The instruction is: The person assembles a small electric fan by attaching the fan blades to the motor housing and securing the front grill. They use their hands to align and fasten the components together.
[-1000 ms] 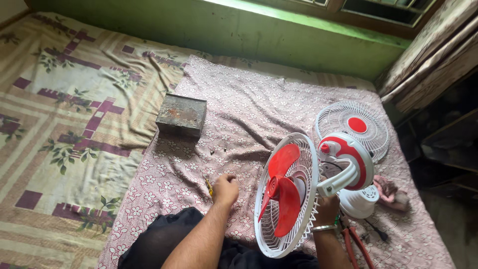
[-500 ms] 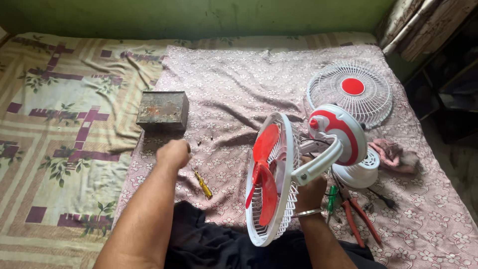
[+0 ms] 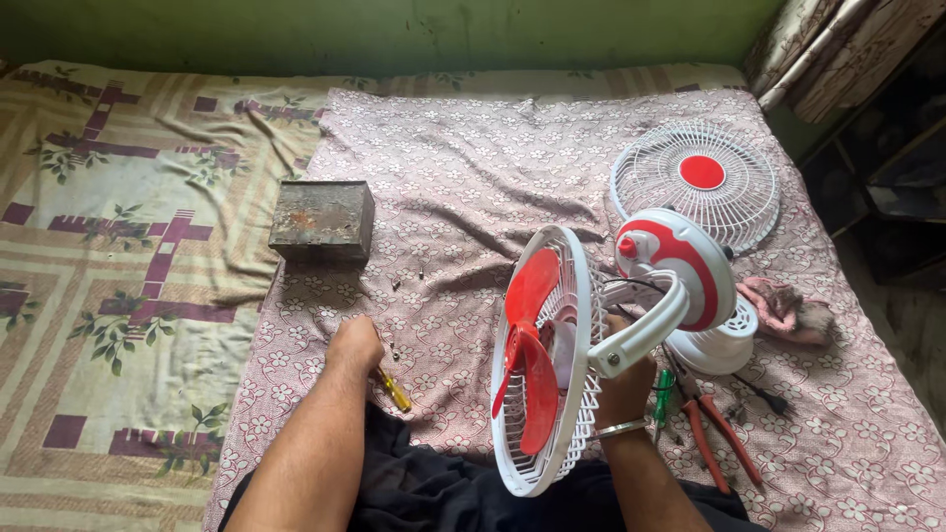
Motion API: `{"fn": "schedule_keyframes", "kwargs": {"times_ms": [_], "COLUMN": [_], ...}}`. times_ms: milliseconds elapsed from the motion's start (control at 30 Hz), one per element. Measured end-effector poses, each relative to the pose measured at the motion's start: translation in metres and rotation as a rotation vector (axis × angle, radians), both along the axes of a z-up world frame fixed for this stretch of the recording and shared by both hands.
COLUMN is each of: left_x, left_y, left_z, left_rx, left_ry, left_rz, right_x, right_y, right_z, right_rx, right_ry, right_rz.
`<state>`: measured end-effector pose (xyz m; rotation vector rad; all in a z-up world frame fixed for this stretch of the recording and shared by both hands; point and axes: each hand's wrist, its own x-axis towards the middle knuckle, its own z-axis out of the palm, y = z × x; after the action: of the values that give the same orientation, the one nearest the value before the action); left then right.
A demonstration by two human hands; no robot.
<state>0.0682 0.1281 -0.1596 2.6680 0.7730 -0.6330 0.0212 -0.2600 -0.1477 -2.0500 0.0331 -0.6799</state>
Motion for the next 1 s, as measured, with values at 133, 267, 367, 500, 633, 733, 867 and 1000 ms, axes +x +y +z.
{"fn": "schedule_keyframes", "kwargs": {"times_ms": [133, 267, 367, 500, 633, 733, 867, 1000], "left_x": [-0.008, -0.011, -0.008, 0.0, 0.024, 0.049, 0.083, 0.09], "left_y": [-0.019, -0.024, -0.026, -0.027, -0.019, -0.013, -0.011, -0.017], "left_z": [0.025, 0.014, 0.002, 0.01, 0.016, 0.003, -0.035, -0.05], "left_rx": [-0.017, -0.071, -0.023, 0.007, 0.021, 0.026, 0.102, 0.157], "left_ry": [0.057, 0.01, -0.063, -0.128, -0.244, -0.369, -0.385, -0.367], "left_rz": [-0.064, -0.157, -0.176, -0.029, -0.004, 0.001, -0.092, -0.117], "right_x": [-0.001, -0.001, -0.002, -0.004, -0.007, -0.006, -0.005, -0.008], "right_y": [-0.001, -0.002, -0.002, 0.004, 0.011, 0.014, 0.016, 0.022], "right_z": [-0.002, -0.003, -0.003, 0.01, 0.025, 0.025, 0.022, 0.033], "right_rx": [0.017, -0.053, -0.06, -0.039, -0.047, -0.076, -0.202, -0.033], "right_ry": [-0.036, 0.001, -0.022, 0.032, 0.019, -0.054, -0.052, 0.055], "right_rz": [0.023, -0.005, -0.014, -0.014, 0.003, -0.009, -0.052, -0.02]}}
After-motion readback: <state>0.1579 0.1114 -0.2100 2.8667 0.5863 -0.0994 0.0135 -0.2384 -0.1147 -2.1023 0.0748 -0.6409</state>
